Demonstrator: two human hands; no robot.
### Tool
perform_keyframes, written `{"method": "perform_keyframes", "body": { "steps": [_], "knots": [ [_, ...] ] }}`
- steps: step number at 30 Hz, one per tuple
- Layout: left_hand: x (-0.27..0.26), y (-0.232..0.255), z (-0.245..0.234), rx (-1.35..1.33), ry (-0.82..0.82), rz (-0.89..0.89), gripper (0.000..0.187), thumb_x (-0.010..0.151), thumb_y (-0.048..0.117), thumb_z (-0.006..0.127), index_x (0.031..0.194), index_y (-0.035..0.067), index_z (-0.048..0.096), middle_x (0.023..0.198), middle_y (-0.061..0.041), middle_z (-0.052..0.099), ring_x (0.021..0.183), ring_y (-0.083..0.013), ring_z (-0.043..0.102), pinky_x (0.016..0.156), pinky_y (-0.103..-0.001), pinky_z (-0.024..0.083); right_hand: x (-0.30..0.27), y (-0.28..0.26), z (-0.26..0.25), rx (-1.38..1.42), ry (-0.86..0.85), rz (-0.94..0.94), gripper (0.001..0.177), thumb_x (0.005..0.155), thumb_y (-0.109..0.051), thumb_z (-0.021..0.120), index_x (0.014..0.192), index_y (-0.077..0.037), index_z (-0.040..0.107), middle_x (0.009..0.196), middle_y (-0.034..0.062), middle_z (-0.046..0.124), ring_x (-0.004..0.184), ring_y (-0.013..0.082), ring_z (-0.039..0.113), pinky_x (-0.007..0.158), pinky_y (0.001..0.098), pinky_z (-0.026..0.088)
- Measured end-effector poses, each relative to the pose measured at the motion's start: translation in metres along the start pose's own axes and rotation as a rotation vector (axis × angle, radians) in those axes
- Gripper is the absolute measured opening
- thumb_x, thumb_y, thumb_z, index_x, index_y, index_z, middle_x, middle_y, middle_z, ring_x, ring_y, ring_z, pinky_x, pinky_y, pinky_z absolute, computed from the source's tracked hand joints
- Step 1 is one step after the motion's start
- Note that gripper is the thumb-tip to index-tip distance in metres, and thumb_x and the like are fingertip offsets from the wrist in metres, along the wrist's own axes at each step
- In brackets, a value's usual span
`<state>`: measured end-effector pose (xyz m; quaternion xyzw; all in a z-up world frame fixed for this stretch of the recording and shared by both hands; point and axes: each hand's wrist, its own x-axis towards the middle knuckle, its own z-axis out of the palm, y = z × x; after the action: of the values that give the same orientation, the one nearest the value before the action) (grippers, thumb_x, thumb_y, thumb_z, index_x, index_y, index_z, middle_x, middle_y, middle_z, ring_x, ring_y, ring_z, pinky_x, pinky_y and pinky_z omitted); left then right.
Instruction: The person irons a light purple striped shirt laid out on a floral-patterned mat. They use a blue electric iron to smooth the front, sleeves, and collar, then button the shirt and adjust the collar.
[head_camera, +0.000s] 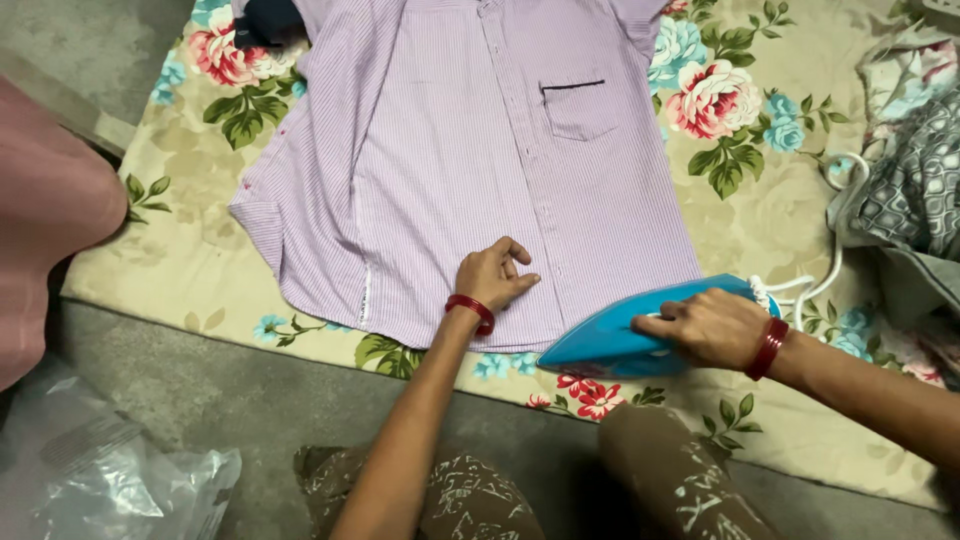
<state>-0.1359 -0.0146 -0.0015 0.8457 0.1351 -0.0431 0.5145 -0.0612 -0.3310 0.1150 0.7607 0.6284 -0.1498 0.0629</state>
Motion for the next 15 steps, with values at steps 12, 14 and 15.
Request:
{"method": "perform_keyframes", "body": {
  "steps": [12,14,15],
  "knots": [
    [0.001,0.003,-0.001,0.001,0.019,0.037,0.031,0.072,0.029,0.088,0.092,0.012,0.071,0.063,-0.001,0.070,0.057,-0.0147,0.067,0.059,-0.032,0.055,0.022,-0.043,-0.008,0.002,0.105,0.114,0.039,0.085,-0.032,0.066,0.120,-0.018,0.057,0.075,0.0119,0.068,0.060,0.0345,0.069,0.049,0.0491,0.051],
    [-0.001,0.006,-0.004,0.001,0.034,0.067,0.031,0.071,0.029,0.088,0.091,0.012,0.072,0.062,-0.002,0.070,0.055,-0.0149,0.067,0.058,-0.032,0.055,0.029,-0.050,-0.013,-0.006,0.057,0.128,0.038,0.088,-0.033,0.065,0.122,-0.020,0.057,0.077,0.0121,0.069,0.059,0.0349,0.068,0.049,0.0488,0.052],
    [-0.001,0.006,-0.007,0.002,-0.017,0.054,0.030,0.074,0.027,0.086,0.093,0.011,0.070,0.063,-0.004,0.071,0.054,-0.0162,0.068,0.057,-0.032,0.055,0.034,-0.053,-0.015,-0.010,0.034,0.133,0.037,0.089,-0.034,0.064,0.124,-0.021,0.057,0.078,0.0121,0.069,0.058,0.0351,0.068,0.049,0.0486,0.052]
  ]
}}
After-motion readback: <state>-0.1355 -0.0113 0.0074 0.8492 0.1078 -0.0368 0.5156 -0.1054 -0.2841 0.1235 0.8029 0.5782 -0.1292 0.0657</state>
